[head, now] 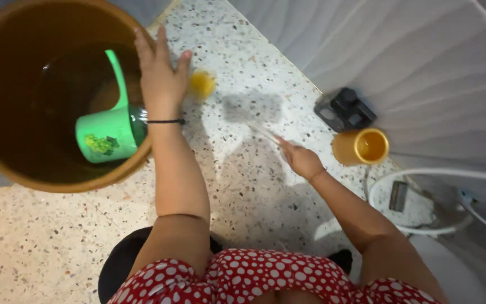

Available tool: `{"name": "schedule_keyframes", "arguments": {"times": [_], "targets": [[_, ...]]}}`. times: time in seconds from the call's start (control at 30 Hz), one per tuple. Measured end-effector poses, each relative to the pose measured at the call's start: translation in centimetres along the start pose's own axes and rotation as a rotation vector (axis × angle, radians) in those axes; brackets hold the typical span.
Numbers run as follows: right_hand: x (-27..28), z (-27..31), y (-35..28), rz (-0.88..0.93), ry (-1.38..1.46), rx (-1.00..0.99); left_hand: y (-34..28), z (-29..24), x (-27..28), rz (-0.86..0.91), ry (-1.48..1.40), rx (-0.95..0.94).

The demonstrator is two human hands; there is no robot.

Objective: The person places a cloth on the toilet tank and then uses a toilet brush to scrub the floor around a brown bucket and a toilet. The person is kneeling on the floor while performing the cleaning task.

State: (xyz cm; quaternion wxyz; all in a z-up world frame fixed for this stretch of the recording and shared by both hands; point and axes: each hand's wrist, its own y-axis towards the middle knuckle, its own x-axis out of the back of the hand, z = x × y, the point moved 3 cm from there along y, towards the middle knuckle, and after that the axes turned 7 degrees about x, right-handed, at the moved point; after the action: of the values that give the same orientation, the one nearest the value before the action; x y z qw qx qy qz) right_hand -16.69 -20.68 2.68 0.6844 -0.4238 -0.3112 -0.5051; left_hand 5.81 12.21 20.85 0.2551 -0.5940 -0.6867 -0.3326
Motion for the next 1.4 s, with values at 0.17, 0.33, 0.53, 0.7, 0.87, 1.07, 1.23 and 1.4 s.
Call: {"name": "schedule_keyframes", "arguments": {"times": [0.17, 0.33, 0.53, 0.7, 0.87, 1.07, 1.23, 1.4], "targets": [[1.1, -4.7, -4.2, -0.020, -0.211, -0.176, 1.4, 3.4, -2.7, 0.040, 0.081, 0.016], [3.3, -2.7, -10.4, 0.236, -0.326, -0.090, 2.5, 6.5, -4.5, 0.026, 0.183, -0.108], [14.5, -3.0, -15.9, 0.095, -0.560, -0.195, -4.7, -1.7, 4.6, 0.342, 0.476, -0.261], [11.7, -8.7, -8.0, 0.132, -0.408, -0.190, -7.8, 1.4, 3.6, 0.134, 0.531, -0.308], [8.5, -4.8, 7.3, -0.012, 0.182, -0.181, -7.0, 2.3, 2.2, -0.010, 0.735, -0.319], [-1.4, -1.8, 19.9, -0.254, 0.223, 0.078, -7.2, 2.5, 1.2, -0.118, 0.872, -0.328], [4.6, 1.4, 8.3, 0.201, -0.174, 0.083, -7.5, 2.7, 0.5, -0.137, 0.871, -0.332], [1.9, -5.8, 6.3, -0.069, -0.054, -0.016, -7.2, 2.6, 0.1, -0.196, 0.843, -0.347]]}}
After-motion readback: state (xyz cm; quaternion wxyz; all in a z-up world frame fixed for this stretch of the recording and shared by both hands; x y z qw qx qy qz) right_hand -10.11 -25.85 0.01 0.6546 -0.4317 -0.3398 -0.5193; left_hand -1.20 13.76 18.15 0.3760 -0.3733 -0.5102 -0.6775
